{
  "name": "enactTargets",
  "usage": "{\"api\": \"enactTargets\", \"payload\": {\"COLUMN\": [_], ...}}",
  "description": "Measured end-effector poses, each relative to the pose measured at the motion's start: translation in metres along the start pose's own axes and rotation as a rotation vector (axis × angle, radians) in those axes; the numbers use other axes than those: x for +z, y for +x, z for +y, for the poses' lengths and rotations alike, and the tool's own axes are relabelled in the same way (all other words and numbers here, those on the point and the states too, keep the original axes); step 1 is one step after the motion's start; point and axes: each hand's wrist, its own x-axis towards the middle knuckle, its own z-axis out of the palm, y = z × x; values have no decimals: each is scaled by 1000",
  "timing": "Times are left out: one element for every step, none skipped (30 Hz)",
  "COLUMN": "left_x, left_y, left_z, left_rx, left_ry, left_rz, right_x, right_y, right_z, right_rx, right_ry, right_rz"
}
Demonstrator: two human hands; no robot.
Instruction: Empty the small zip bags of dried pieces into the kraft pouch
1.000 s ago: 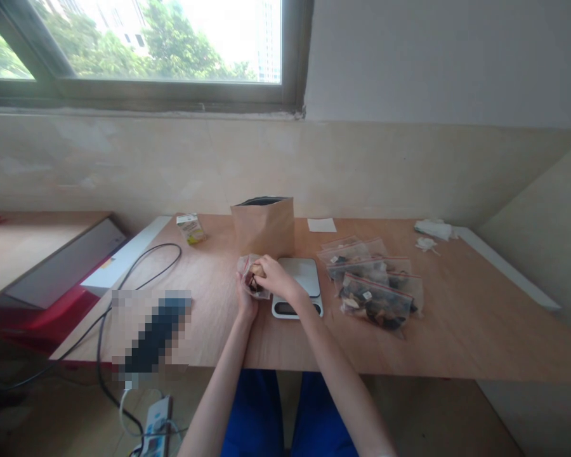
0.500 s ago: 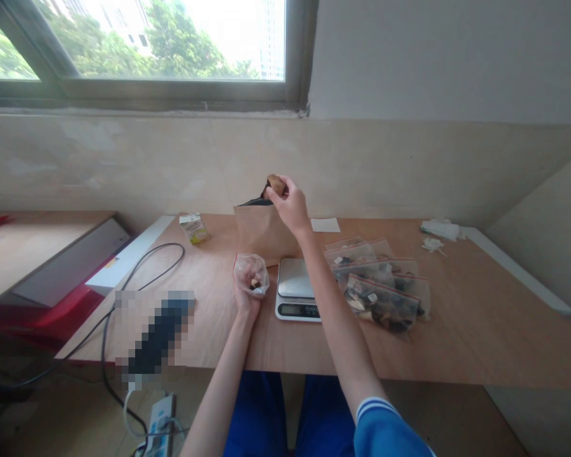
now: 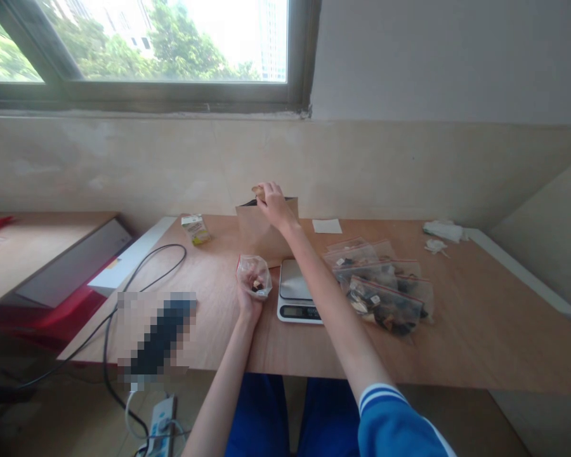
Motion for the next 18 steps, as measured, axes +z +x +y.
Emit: {"api": "enactTargets", "payload": {"left_x": [0,0,0,0,0,1,1,1,1,1,0,0,0,0,0,0,0,1], "left_y": [0,0,0,0,0,0,0,0,0,0,0,0,0,0,0,0,0,0], "left_z": [0,0,0,0,1,1,1,1,1,1,1,1,1,1,1,1,1,1], "left_rx": [-2,-4,-8,-13,-20,-26,-29,-30,-32,-34,-33,-32,-31,-27,-24,-22,-23,-26], "left_ry": [1,-1,-3,-3,-2,0,3,5,7,7,6,6,6,7,7,7,8,8], "left_rz": [4,11,17,21,24,24,25,26,26,28,30,30,29,26,22,19,16,15], "right_x": [-1,-2,-4,-5,-8,-10,-12,-15,-17,-19,-20,-21,-22,-22,-22,-22,-22,-22], "right_y": [0,-1,-1,-1,-1,-2,-3,-4,-6,-7,-9,-11,-12,-13,-14,-14,-14,-14], "right_z": [3,5,6,7,6,5,3,1,-1,-3,-5,-7,-8,-10,-11,-12,-12,-13], "right_rx": [16,35,49,55,51,38,19,-2,-23,-43,-61,-77,-90,-99,-107,-111,-115,-117], "right_ry": [12,23,32,40,47,54,61,68,74,76,72,64,51,37,23,12,5,2], "right_rz": [-8,-20,-35,-56,-78,-103,-127,-151,-172,-191,-209,-226,-243,-256,-266,-270,-266,-256]}}
